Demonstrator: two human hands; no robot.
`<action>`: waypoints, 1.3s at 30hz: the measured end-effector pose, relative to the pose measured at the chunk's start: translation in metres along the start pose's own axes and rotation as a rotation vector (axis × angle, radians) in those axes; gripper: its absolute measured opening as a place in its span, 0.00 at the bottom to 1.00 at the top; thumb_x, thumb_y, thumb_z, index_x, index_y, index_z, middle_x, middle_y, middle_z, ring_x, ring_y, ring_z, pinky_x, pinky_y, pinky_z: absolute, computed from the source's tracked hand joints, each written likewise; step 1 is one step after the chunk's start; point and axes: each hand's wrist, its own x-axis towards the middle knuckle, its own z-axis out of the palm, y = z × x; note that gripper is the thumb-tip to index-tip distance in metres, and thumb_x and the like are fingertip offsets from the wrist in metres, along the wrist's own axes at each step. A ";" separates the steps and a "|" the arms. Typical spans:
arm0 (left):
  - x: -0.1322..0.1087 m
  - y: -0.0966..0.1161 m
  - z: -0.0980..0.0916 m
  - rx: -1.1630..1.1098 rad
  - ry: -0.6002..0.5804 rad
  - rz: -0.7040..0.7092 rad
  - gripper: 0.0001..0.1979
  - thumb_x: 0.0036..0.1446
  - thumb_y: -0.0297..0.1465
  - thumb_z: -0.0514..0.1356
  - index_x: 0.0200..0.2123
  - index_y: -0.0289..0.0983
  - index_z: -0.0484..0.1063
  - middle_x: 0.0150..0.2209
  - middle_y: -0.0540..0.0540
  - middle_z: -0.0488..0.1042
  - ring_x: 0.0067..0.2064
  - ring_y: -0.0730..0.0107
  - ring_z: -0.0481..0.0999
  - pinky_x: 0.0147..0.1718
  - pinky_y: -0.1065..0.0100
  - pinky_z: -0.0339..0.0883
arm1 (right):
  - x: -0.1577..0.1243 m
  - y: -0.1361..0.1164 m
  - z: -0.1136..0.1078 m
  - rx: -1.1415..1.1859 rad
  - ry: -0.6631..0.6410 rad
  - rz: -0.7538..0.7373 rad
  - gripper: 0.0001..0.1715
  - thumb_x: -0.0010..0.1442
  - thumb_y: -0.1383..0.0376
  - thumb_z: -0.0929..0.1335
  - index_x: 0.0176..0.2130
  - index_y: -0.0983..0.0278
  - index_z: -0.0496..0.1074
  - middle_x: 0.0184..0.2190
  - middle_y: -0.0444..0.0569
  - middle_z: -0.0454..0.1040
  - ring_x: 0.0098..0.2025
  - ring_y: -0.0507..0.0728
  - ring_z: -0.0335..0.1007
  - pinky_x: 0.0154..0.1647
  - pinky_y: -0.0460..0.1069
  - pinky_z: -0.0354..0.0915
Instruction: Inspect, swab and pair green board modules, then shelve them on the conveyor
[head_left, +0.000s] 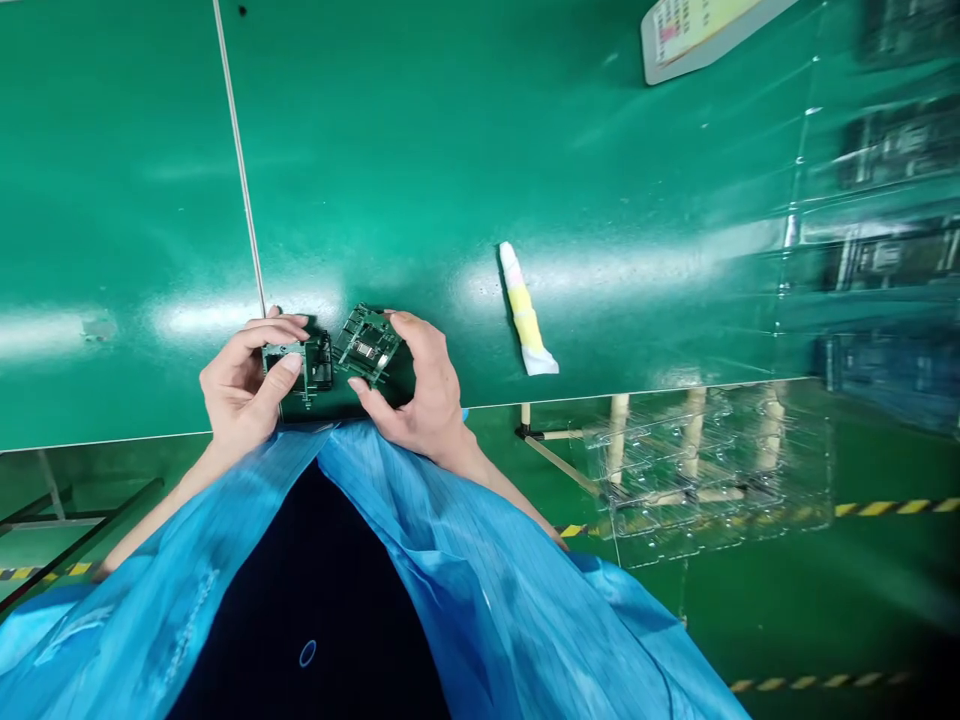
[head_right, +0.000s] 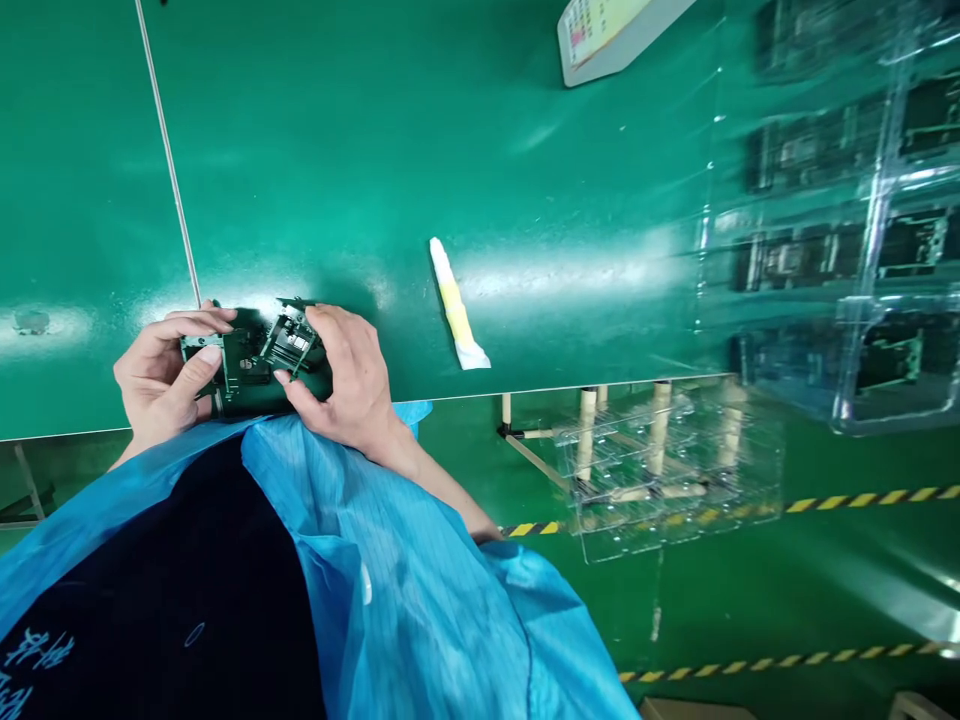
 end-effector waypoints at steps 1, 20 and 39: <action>0.000 -0.001 -0.001 -0.007 -0.006 0.016 0.05 0.56 0.31 0.69 0.37 0.42 0.79 0.36 0.48 0.81 0.46 0.61 0.81 0.63 0.51 0.67 | 0.000 0.000 0.000 0.005 -0.001 0.000 0.38 0.62 0.60 0.69 0.66 0.62 0.54 0.57 0.62 0.73 0.59 0.68 0.72 0.55 0.65 0.72; 0.042 0.070 0.017 -0.099 -0.387 -0.028 0.12 0.60 0.29 0.65 0.48 0.42 0.79 0.51 0.42 0.80 0.55 0.56 0.78 0.53 0.56 0.77 | 0.036 -0.050 -0.039 0.187 -0.030 -0.086 0.34 0.63 0.66 0.71 0.64 0.66 0.59 0.60 0.64 0.71 0.64 0.66 0.68 0.61 0.63 0.73; 0.028 0.067 0.015 -0.123 -0.292 -0.085 0.12 0.59 0.27 0.66 0.47 0.42 0.78 0.47 0.44 0.80 0.51 0.62 0.80 0.51 0.63 0.76 | 0.034 -0.045 -0.027 0.276 -0.020 -0.119 0.33 0.64 0.68 0.69 0.65 0.66 0.56 0.60 0.62 0.70 0.65 0.62 0.67 0.62 0.60 0.72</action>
